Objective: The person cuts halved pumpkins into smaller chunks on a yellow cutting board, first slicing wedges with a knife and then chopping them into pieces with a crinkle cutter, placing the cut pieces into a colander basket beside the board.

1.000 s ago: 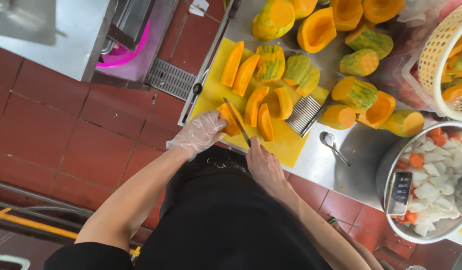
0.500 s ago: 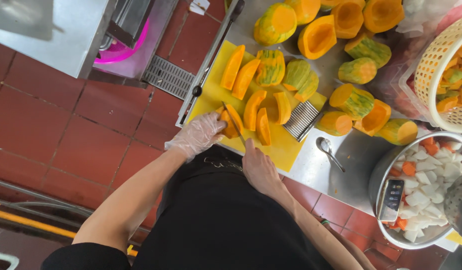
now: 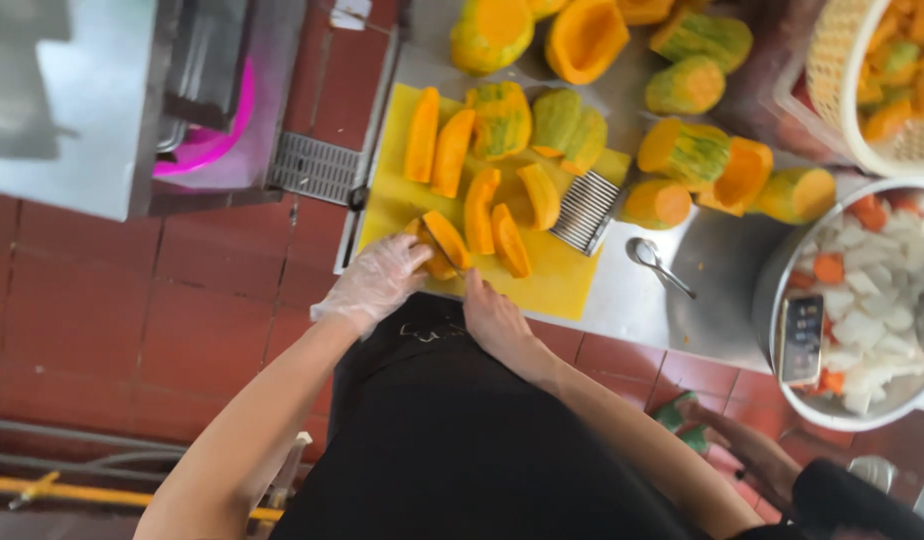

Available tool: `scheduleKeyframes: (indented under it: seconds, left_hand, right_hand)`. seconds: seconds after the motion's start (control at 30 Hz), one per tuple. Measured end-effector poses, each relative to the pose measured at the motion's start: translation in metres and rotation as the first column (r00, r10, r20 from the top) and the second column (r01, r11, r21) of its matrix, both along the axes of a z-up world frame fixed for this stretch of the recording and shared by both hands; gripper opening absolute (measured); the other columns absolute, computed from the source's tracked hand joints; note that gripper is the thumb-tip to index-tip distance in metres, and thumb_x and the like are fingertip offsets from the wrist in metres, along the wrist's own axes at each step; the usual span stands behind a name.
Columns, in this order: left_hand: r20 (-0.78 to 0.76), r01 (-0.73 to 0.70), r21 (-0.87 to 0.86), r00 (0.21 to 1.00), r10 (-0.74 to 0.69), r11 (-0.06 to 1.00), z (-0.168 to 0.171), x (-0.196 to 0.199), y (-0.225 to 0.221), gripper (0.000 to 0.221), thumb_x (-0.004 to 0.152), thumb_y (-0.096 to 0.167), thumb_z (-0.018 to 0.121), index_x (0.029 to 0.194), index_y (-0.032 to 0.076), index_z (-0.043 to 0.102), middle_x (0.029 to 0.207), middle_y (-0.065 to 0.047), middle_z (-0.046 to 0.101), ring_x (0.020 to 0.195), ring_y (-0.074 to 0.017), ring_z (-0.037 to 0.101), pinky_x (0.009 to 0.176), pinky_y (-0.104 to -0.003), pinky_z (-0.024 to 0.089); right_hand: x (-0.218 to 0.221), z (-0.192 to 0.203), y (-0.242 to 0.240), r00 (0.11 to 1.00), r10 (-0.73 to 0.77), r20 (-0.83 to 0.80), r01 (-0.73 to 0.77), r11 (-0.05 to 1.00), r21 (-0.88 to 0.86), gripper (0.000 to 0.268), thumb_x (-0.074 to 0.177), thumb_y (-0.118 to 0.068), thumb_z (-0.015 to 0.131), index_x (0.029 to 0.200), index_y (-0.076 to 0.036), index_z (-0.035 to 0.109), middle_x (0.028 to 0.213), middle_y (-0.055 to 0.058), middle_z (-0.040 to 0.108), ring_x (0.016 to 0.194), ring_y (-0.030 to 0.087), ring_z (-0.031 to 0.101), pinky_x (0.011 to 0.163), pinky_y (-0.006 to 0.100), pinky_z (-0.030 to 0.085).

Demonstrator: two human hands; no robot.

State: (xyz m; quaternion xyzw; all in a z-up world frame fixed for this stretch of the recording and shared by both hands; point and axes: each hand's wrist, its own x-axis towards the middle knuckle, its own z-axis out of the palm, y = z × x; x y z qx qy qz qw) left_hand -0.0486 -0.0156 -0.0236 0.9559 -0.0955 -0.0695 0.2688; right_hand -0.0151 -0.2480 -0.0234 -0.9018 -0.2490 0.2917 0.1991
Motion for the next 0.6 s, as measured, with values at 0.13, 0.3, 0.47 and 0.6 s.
scheduleKeyframes:
  seconds: [0.13, 0.3, 0.47, 0.6]
  left_hand:
    - [0.019, -0.025, 0.015, 1.0, 0.025, 1.0, -0.008, -0.006, -0.004, 0.041, 0.089, 0.031, 0.073, 0.121, 0.008, 0.064, 0.114, -0.017, 0.063, 0.105, -0.0368, 0.063, 0.089, -0.048, 0.052]
    - [0.078, -0.122, -0.037, 0.989, 0.125, 0.992, 0.012, 0.003, -0.023, 0.049, 0.084, 0.04, 0.075, 0.117, 0.005, 0.064, 0.117, -0.021, 0.063, 0.105, -0.0402, 0.062, 0.091, -0.049, 0.052]
    - [0.187, -0.106, 0.019, 0.977, 0.101, 0.994, 0.028, 0.025, -0.042, 0.05, 0.093, 0.039, 0.071, 0.124, 0.0, 0.061, 0.12, -0.025, 0.062, 0.109, -0.0407, 0.062, 0.094, -0.049, 0.051]
    - [0.152, -0.083, -0.076, 0.984, 0.094, 0.994, 0.062, 0.075, -0.063, 0.038, 0.094, 0.031, 0.068, 0.123, 0.007, 0.063, 0.113, -0.017, 0.065, 0.107, -0.0374, 0.061, 0.093, -0.048, 0.05]
  right_hand:
    - [-0.003, -0.009, -0.007, 0.999, -0.002, 0.052, 0.001, 1.0, 0.031, 0.02, 0.095, -0.009, 0.054, 0.11, -0.002, 0.043, 0.088, 0.027, 0.067, 0.072, 0.049, 0.067, 0.066, 0.059, 0.054]
    - [0.006, 0.027, -0.023, 0.996, -0.047, 0.072, 0.031, 0.978, 0.208, 0.016, 0.098, -0.009, 0.055, 0.107, -0.002, 0.044, 0.082, 0.024, 0.067, 0.069, 0.045, 0.067, 0.061, 0.056, 0.054]
    - [0.007, 0.059, -0.064, 0.967, -0.228, 0.113, 0.184, 0.934, 0.307, 0.014, 0.102, -0.012, 0.057, 0.099, -0.004, 0.046, 0.079, 0.025, 0.065, 0.071, 0.047, 0.066, 0.059, 0.056, 0.05]
    - [0.027, 0.066, -0.103, 0.858, -0.511, 0.051, 0.473, 0.824, 0.312, 0.016, 0.102, -0.013, 0.055, 0.106, -0.001, 0.047, 0.082, 0.03, 0.066, 0.077, 0.053, 0.063, 0.061, 0.058, 0.048]
